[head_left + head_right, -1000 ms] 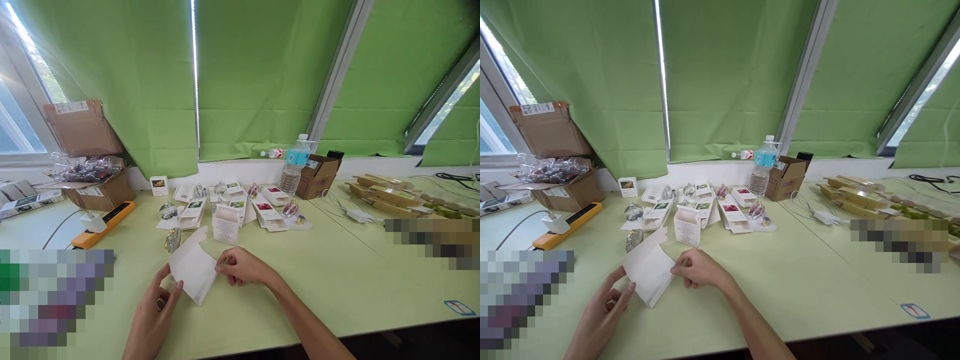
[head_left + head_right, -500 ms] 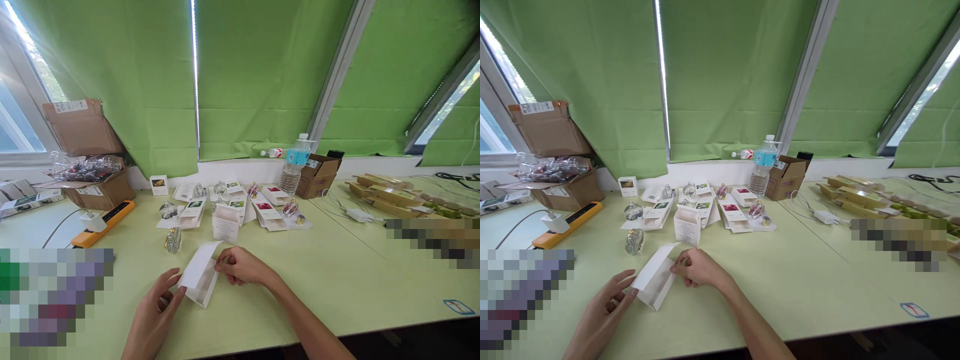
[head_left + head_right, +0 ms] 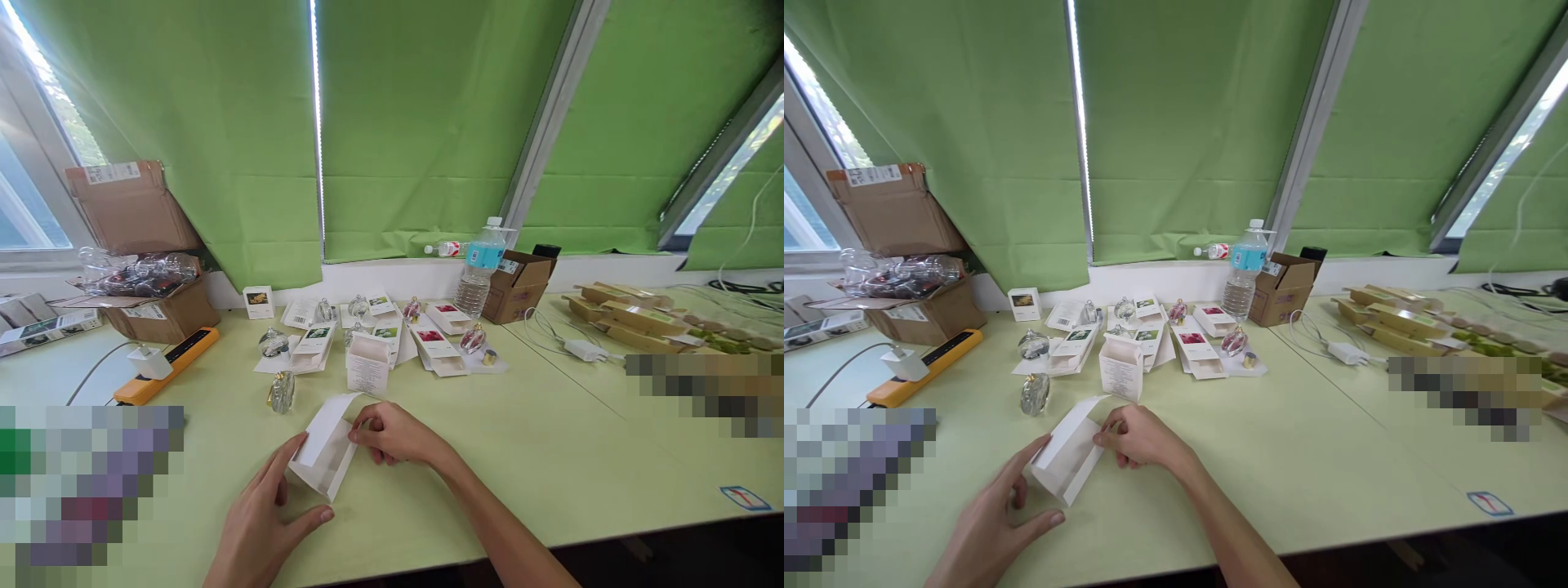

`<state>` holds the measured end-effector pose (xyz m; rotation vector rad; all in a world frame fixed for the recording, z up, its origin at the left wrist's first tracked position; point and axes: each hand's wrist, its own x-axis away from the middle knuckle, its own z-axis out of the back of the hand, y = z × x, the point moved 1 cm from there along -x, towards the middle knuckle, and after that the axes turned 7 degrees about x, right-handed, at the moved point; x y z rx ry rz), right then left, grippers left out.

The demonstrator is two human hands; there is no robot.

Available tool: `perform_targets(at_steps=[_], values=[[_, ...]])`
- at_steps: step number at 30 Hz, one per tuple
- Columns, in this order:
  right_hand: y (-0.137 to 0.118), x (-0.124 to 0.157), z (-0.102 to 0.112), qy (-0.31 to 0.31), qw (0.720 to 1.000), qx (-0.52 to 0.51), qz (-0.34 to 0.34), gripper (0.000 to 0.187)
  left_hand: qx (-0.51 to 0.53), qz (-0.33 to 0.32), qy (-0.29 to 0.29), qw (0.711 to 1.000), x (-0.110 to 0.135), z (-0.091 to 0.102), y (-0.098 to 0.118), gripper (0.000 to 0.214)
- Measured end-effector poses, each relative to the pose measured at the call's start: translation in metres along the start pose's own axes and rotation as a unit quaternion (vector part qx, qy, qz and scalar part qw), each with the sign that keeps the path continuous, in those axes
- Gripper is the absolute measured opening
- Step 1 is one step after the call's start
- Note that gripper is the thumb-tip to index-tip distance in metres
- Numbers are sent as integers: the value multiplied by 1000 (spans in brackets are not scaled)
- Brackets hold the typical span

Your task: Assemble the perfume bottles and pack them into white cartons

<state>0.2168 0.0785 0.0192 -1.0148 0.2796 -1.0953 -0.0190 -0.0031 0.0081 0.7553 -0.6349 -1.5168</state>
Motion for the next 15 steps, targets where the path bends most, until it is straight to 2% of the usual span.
perform_targets(at_steps=[6,15], values=[[-4,3,0,2,1000,3,13,32,-76,-43,-19,996,1,-6,-3,73],[-2,2,1,-2,1000,9,23,34,-116,-75,5,990,1,-8,-7,64]])
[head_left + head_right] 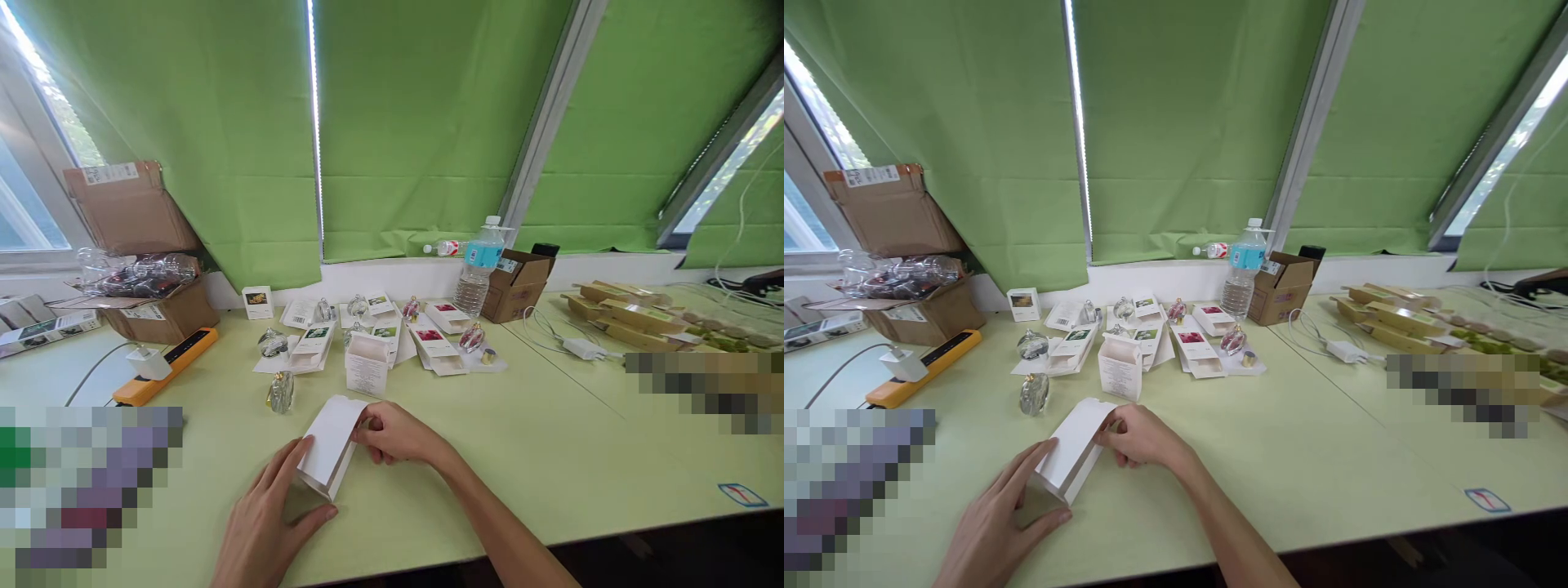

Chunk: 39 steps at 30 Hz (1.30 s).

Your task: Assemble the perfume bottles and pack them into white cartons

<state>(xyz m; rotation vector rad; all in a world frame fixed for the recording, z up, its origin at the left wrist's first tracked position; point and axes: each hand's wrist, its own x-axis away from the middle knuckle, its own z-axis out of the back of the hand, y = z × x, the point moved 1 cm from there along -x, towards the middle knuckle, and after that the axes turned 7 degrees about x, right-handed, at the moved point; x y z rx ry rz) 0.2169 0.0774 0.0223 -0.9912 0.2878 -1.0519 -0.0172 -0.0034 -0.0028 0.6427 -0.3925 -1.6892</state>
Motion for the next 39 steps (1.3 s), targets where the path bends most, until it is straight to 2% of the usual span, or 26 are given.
perform_targets(at_steps=[6,12,22,28,31,34,39], values=[[0,4,5,-13,1000,-15,9,32,-2,-1,7,1000,1,1,-1,60],[13,-1,5,-7,999,-50,-6,31,-3,-9,13,1000,2,-1,-2,59],[22,-7,3,31,998,-53,-17,29,-29,-11,9,999,2,-4,-1,56],[21,-4,6,59,994,-57,-70,35,-38,-8,1,999,1,-3,0,55],[18,-1,5,16,995,-63,-73,45,-40,-20,14,999,2,-2,1,54],[13,2,2,-32,996,-63,-52,46,-37,-26,22,999,4,-1,2,48],[6,5,1,-24,998,-54,-23,45,-19,-30,24,999,7,2,3,39]])
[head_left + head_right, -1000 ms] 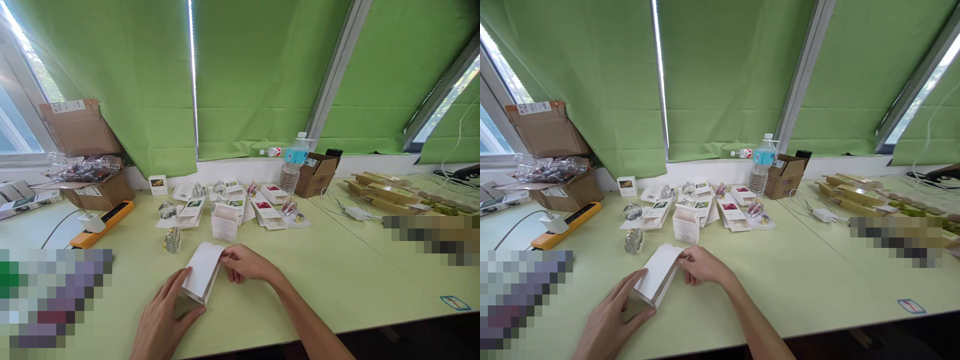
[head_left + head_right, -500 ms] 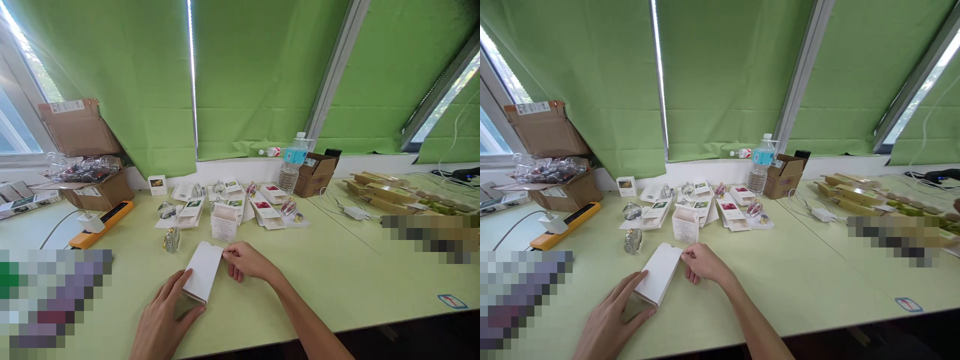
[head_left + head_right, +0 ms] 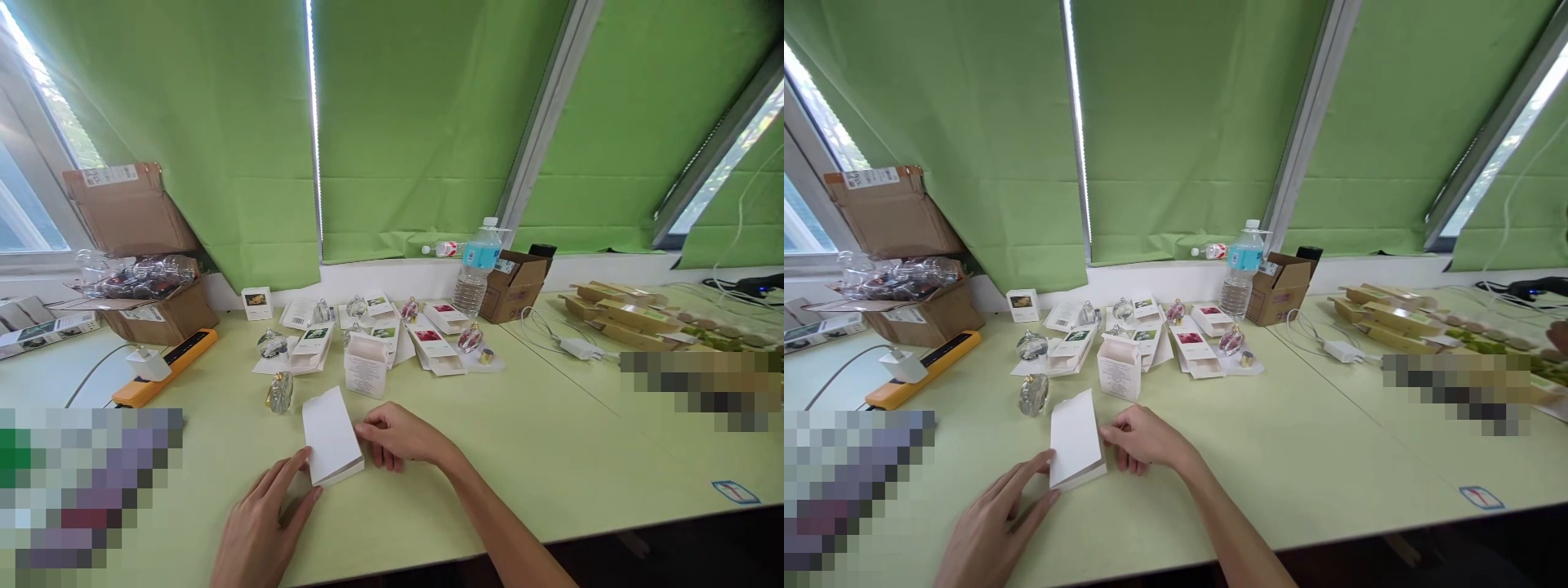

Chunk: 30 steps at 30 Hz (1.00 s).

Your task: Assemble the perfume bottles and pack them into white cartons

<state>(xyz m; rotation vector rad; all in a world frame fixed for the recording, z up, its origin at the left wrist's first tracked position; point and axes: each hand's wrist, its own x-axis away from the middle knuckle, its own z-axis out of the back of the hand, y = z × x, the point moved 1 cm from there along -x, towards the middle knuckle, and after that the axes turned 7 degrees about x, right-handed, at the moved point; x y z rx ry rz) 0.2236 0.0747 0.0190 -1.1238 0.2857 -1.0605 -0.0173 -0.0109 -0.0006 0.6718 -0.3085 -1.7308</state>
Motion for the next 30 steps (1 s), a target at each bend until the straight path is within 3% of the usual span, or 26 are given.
perform_targets(at_steps=[7,14,20,24,30], values=[[-6,0,-3,22,999,-6,-28,58,8,-18,3,1000,-1,-3,-1,39],[-3,-1,-6,35,999,10,-14,37,0,-4,0,1000,-2,-2,-2,38],[-3,-2,-7,46,999,21,-17,33,23,23,-10,999,-2,-1,4,41],[-1,-3,-8,45,999,24,-17,33,84,84,10,993,-5,2,8,49],[1,-5,-8,40,999,15,-7,31,267,135,-45,953,-20,14,12,53]])
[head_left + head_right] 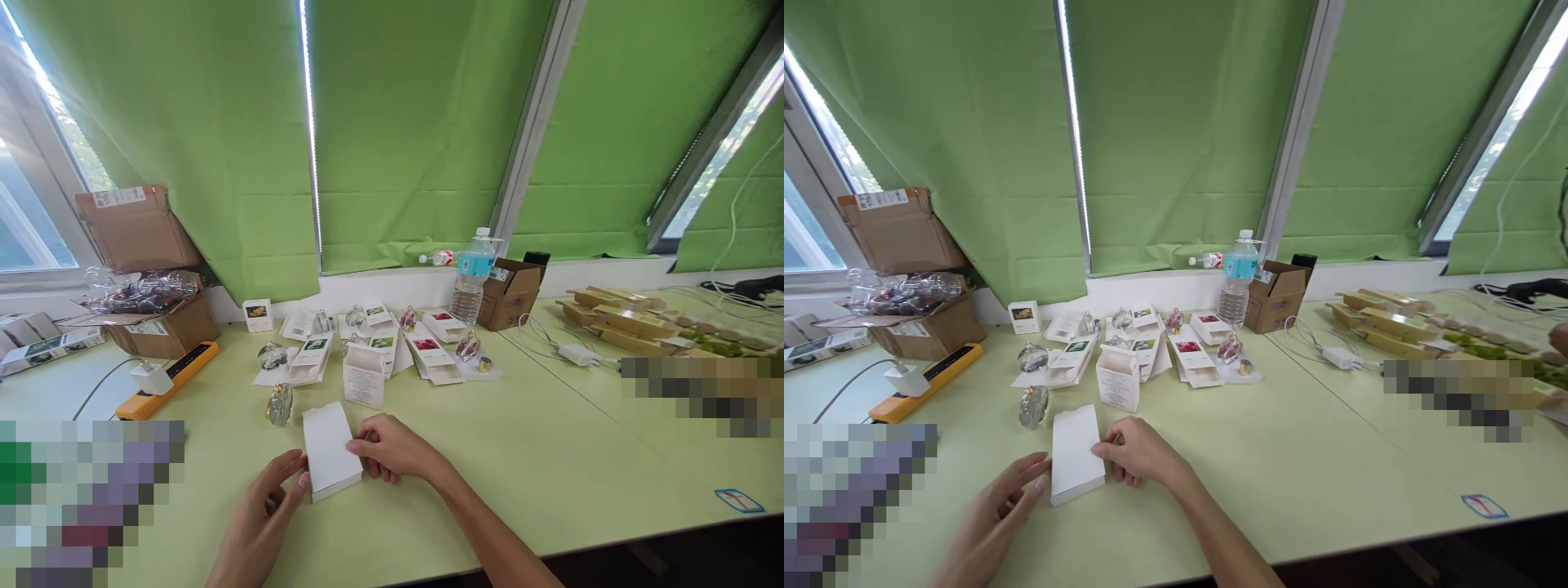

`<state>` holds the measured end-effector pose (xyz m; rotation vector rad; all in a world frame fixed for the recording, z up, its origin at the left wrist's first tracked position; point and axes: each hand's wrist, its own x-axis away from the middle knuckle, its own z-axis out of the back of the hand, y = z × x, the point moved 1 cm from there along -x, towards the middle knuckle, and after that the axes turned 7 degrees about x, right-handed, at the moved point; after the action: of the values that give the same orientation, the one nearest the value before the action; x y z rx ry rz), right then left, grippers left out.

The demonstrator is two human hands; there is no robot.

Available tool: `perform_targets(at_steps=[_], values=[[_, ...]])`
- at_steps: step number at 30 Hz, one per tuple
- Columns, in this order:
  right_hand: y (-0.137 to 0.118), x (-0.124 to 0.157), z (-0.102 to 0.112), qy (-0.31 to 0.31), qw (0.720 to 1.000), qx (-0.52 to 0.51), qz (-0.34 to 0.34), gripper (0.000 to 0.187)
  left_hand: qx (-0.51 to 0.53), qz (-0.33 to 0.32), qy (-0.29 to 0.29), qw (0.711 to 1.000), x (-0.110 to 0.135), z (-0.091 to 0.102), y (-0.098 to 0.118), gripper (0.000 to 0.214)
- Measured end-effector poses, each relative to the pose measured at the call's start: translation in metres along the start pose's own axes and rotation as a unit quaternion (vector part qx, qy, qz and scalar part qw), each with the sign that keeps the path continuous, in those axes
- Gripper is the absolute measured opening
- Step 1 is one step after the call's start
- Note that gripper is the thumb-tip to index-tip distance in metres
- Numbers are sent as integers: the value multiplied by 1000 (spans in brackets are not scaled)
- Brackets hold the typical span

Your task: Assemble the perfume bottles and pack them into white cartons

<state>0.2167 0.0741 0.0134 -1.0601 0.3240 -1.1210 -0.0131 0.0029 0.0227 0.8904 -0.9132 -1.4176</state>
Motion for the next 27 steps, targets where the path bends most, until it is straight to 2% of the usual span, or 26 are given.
perform_targets(at_steps=[4,8,13,17,22,24,27], values=[[0,0,1,-2,1000,-6,-6,32,89,31,-4,995,-2,-3,6,56],[0,1,1,-3,1000,-15,5,33,146,24,-1,989,-3,-10,4,54],[-2,2,0,-9,998,-40,38,32,179,32,16,983,-5,-13,-2,51],[-5,3,0,-4,997,-66,31,32,207,51,-1,977,-4,-14,-3,56],[-12,4,1,16,991,-124,56,36,292,-4,22,956,-6,-18,-5,62],[-14,3,3,32,986,-147,71,36,313,-20,6,950,-9,-20,-6,65],[-16,3,7,56,980,-167,90,42,285,-40,-38,957,-16,-19,-4,60]])
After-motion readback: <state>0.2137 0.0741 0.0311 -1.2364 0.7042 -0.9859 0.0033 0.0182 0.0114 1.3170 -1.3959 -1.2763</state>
